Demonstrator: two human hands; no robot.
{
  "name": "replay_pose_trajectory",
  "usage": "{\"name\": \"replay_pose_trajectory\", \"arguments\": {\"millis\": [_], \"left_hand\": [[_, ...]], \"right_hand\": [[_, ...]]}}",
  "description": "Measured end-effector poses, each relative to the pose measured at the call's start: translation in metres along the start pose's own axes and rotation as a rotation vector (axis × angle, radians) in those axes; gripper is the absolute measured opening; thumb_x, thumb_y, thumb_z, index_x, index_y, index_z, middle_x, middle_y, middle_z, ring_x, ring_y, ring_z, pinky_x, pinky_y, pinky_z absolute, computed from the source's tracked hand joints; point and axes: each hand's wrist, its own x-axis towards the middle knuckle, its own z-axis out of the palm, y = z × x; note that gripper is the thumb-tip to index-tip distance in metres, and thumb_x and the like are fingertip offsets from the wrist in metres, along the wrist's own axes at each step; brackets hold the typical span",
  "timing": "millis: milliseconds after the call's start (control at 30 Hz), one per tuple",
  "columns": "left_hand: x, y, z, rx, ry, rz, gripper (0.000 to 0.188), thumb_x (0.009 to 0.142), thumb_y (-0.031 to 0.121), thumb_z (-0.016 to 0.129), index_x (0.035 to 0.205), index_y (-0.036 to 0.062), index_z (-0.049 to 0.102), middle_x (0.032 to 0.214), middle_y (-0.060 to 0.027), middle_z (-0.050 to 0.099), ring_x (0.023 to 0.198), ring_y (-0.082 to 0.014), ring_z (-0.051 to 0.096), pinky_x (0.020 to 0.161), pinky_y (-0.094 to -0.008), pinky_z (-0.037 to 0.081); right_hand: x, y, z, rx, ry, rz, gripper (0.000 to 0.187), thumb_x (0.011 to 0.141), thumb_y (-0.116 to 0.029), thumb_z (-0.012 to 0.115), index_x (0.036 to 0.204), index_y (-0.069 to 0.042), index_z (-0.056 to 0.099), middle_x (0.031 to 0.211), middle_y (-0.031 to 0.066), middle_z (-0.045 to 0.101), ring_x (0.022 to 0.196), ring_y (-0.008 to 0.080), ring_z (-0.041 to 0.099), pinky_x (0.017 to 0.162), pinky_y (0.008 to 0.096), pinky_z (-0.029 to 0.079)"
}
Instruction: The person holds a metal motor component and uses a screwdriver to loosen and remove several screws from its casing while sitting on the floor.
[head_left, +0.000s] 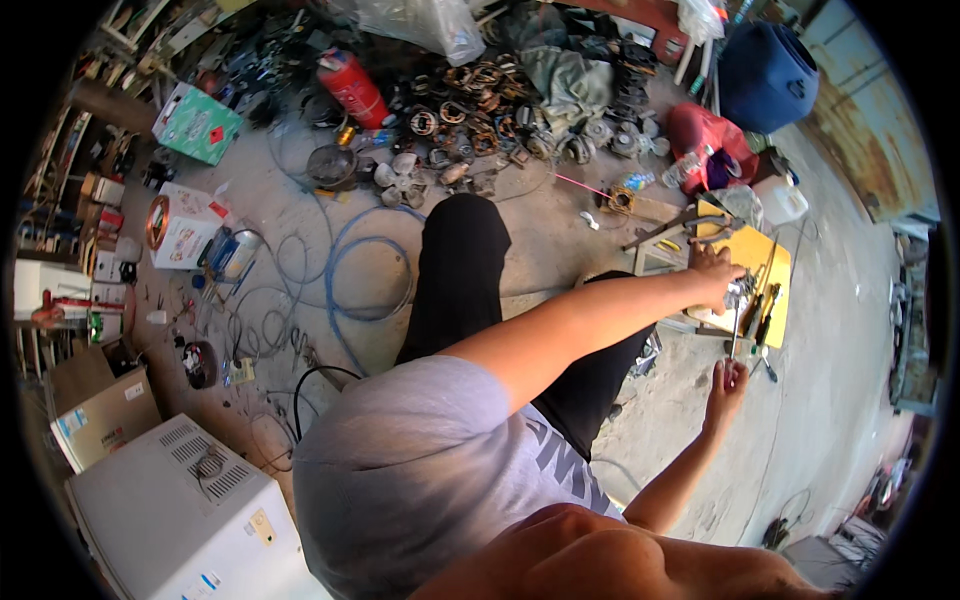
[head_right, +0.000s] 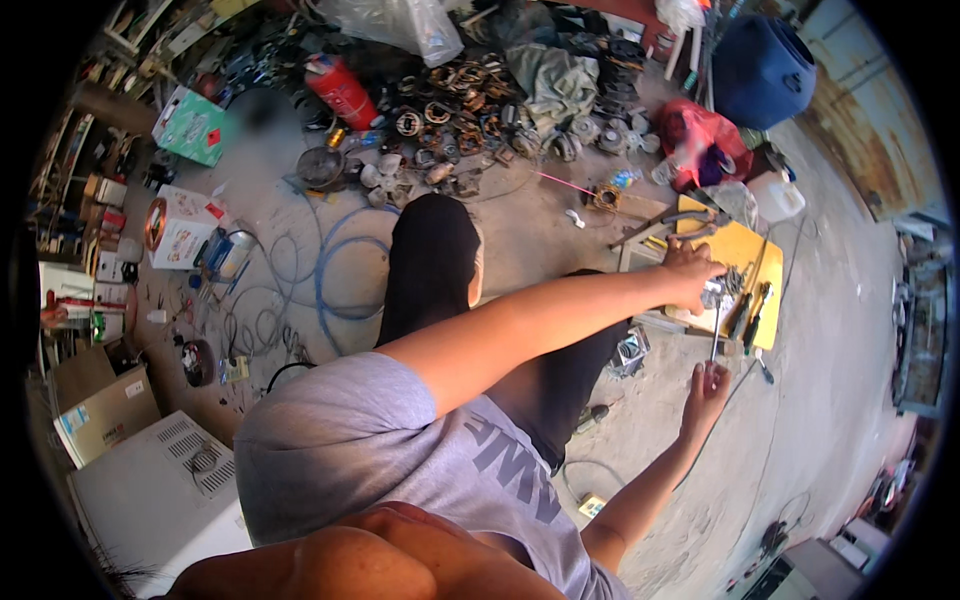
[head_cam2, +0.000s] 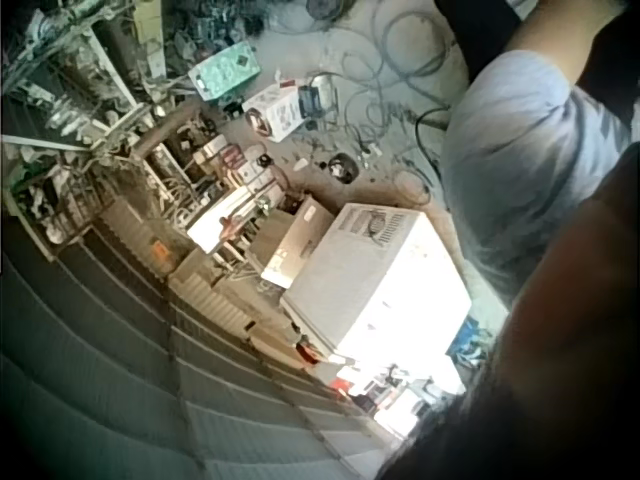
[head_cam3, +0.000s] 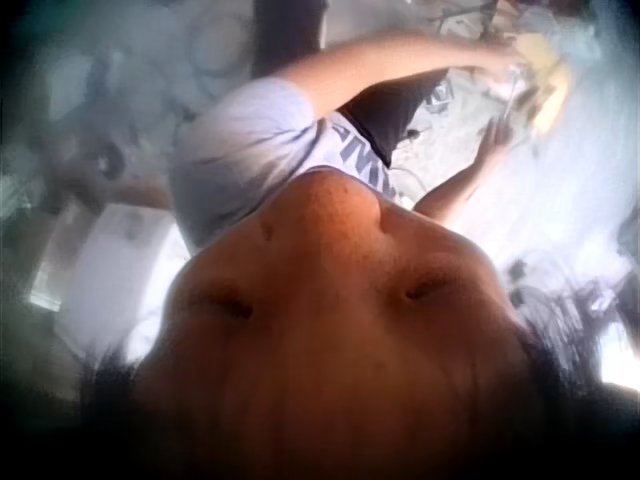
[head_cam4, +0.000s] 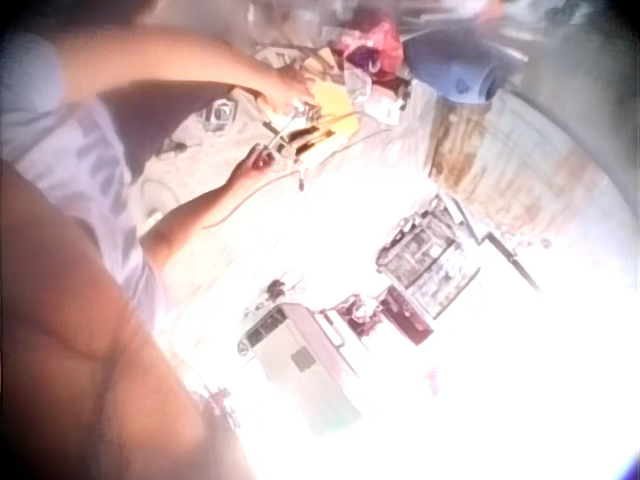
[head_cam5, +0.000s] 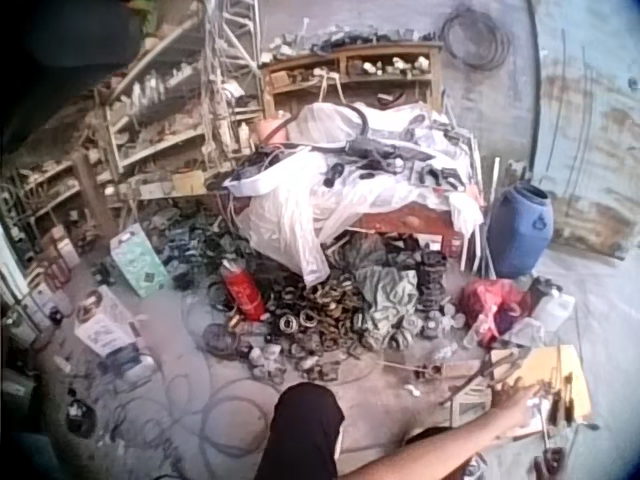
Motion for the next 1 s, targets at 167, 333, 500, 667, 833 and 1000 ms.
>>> {"name": "replay_pose_trajectory", "arguments": {"millis": [167, 333, 500, 667, 833, 1000], "left_hand": [[-0.004, 0.002, -0.004, 0.008, 0.017, -0.02, 0.084, 0.052, 0.039, 0.086, 0.129, 0.0266, 0.056, 0.121, -0.0095, 0.051, 0.116, -0.0334, 0.047, 0.095, -0.0556, 0.028], [-0.007, 0.006, -0.012, 0.03, -0.016, -0.041, 0.083, 0.053, 0.038, 0.085, 0.129, 0.0268, 0.055, 0.12, -0.0082, 0.051, 0.115, -0.0306, 0.047, 0.095, -0.0498, 0.029], [-0.006, 0.008, -0.014, 0.041, -0.036, -0.041, 0.081, 0.055, 0.037, 0.085, 0.129, 0.0269, 0.054, 0.121, -0.0078, 0.051, 0.117, -0.0305, 0.047, 0.095, -0.0504, 0.029], [-0.006, 0.003, -0.01, 0.055, -0.003, -0.03, 0.079, 0.055, 0.037, 0.084, 0.128, 0.0267, 0.054, 0.119, -0.0076, 0.052, 0.116, -0.0293, 0.05, 0.095, -0.0494, 0.03], [-0.007, 0.005, -0.011, 0.049, -0.007, -0.021, 0.08, 0.055, 0.037, 0.083, 0.129, 0.0261, 0.054, 0.119, -0.0074, 0.052, 0.116, -0.0285, 0.05, 0.096, -0.0487, 0.03], [-0.007, 0.001, -0.012, 0.04, -0.009, -0.023, 0.081, 0.056, 0.038, 0.083, 0.13, 0.0266, 0.053, 0.121, -0.008, 0.052, 0.118, -0.0291, 0.049, 0.097, -0.0481, 0.03]], "right_hand": [[-0.004, -0.045, 0.003, -0.306, -0.079, 0.21, 0.04, 0.095, -0.039, 0.059, 0.099, 0.0, 0.059, 0.086, 0.0001, 0.06, 0.074, 0.0088, 0.047, 0.066, 0.0259, 0.041], [-0.001, -0.016, -0.005, -0.142, -0.175, 0.221, 0.037, 0.094, -0.036, 0.059, 0.098, 0.001, 0.062, 0.092, 0.0082, 0.063, 0.079, 0.0174, 0.052, 0.073, 0.0338, 0.044], [-0.001, -0.009, -0.008, -0.251, -0.046, 0.008, 0.026, 0.089, -0.025, 0.067, 0.097, 0.0, 0.061, 0.085, 0.008, 0.063, 0.079, 0.0178, 0.056, 0.075, 0.0331, 0.045], [-0.007, -0.044, 0.005, -0.241, -0.032, 0.157, 0.035, 0.092, -0.035, 0.062, 0.102, -0.002, 0.061, 0.076, 0.0051, 0.058, 0.071, 0.0147, 0.052, 0.068, 0.0295, 0.044], [-0.001, -0.003, 0.0, -0.184, -0.038, 0.137, 0.038, 0.095, -0.035, 0.059, 0.102, 0.002, 0.064, 0.074, -0.0014, 0.05, 0.068, 0.0095, 0.045, 0.061, 0.0255, 0.038], [-0.004, 0.0, -0.003, -0.34, 0.002, -0.037, 0.031, 0.094, -0.029, 0.06, 0.107, 0.0, 0.062, 0.076, 0.0085, 0.058, 0.072, 0.0179, 0.055, 0.069, 0.03, 0.045]]}}
